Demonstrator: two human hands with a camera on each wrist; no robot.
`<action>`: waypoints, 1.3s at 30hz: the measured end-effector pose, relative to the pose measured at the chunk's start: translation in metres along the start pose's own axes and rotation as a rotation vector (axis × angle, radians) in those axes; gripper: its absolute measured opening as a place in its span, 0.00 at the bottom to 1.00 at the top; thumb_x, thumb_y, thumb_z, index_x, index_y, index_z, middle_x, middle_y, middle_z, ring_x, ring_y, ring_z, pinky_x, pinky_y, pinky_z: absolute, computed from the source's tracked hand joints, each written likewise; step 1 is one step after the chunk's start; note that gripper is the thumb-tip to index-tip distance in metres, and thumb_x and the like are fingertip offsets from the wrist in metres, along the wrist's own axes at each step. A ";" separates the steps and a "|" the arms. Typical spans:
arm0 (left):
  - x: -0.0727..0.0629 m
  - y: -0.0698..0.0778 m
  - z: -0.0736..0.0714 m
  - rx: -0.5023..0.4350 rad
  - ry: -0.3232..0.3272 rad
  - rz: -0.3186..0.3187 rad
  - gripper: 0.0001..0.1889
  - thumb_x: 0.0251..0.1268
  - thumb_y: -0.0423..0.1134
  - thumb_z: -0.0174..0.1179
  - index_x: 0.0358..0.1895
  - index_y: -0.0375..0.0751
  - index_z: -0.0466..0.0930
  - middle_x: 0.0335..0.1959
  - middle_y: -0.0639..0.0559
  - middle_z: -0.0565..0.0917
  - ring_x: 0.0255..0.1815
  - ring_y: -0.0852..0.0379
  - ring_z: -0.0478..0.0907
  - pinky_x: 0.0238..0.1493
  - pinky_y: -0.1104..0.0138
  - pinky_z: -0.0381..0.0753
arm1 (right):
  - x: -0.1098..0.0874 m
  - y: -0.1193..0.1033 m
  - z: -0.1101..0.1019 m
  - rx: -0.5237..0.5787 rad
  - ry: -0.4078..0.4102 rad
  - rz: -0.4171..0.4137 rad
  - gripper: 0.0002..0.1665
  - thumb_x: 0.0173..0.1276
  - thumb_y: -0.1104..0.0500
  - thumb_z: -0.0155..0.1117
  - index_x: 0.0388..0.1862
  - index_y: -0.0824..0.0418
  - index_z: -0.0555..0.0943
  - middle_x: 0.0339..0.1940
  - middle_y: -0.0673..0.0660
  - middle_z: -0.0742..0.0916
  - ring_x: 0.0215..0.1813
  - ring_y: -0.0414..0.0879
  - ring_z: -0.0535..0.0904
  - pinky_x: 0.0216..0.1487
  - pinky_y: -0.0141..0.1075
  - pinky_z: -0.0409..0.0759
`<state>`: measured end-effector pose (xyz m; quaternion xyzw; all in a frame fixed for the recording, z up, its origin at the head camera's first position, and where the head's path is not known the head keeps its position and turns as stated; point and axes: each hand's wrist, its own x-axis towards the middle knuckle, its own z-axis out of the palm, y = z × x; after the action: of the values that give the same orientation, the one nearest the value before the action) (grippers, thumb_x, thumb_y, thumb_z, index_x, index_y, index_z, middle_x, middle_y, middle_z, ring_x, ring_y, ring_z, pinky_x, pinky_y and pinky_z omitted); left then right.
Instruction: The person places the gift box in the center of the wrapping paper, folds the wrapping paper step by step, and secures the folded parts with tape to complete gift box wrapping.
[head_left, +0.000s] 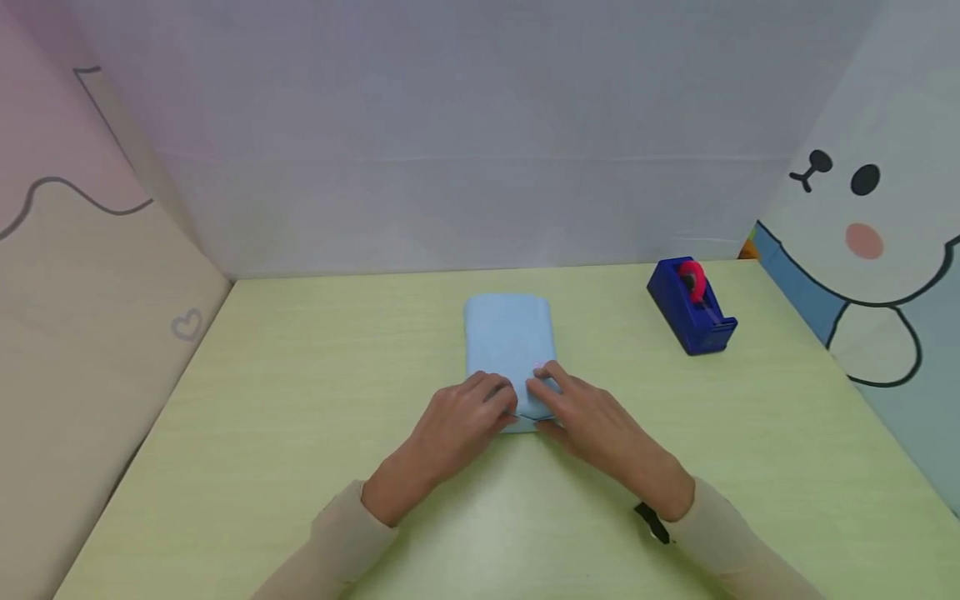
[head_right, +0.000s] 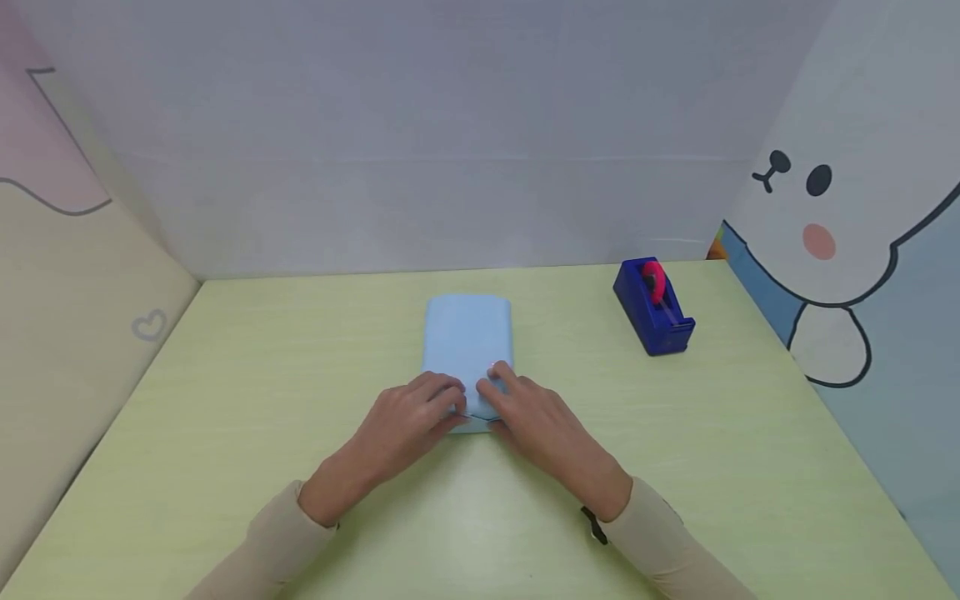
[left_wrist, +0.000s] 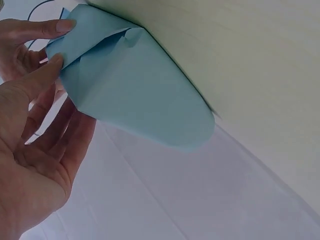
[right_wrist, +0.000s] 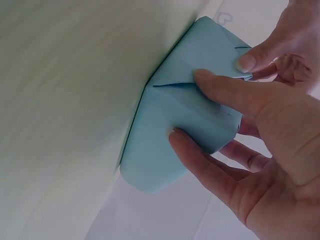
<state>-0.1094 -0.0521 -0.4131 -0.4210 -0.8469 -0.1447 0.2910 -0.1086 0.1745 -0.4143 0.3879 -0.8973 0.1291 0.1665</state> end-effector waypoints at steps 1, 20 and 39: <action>-0.001 -0.001 -0.001 -0.002 -0.018 0.003 0.17 0.51 0.37 0.81 0.37 0.43 0.80 0.40 0.52 0.84 0.39 0.56 0.82 0.31 0.69 0.82 | 0.000 0.000 0.000 0.000 0.000 0.000 0.32 0.54 0.61 0.85 0.54 0.61 0.77 0.54 0.60 0.78 0.34 0.46 0.78 0.27 0.32 0.79; -0.011 -0.013 0.001 0.094 -0.146 -0.012 0.30 0.50 0.37 0.82 0.57 0.41 0.79 0.53 0.42 0.83 0.53 0.47 0.82 0.53 0.61 0.84 | 0.001 -0.007 0.004 -0.089 -0.020 0.048 0.36 0.51 0.61 0.87 0.52 0.61 0.73 0.54 0.60 0.78 0.36 0.51 0.82 0.23 0.36 0.80; -0.011 -0.016 0.000 0.044 -0.127 -0.032 0.28 0.52 0.43 0.82 0.55 0.43 0.80 0.51 0.44 0.84 0.51 0.49 0.83 0.45 0.63 0.87 | 0.002 -0.007 0.007 -0.067 0.023 0.047 0.32 0.55 0.54 0.85 0.51 0.62 0.75 0.51 0.60 0.78 0.29 0.47 0.77 0.23 0.34 0.78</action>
<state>-0.1166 -0.0685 -0.4203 -0.4094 -0.8731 -0.1035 0.2436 -0.1066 0.1660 -0.4194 0.3592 -0.9081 0.1071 0.1865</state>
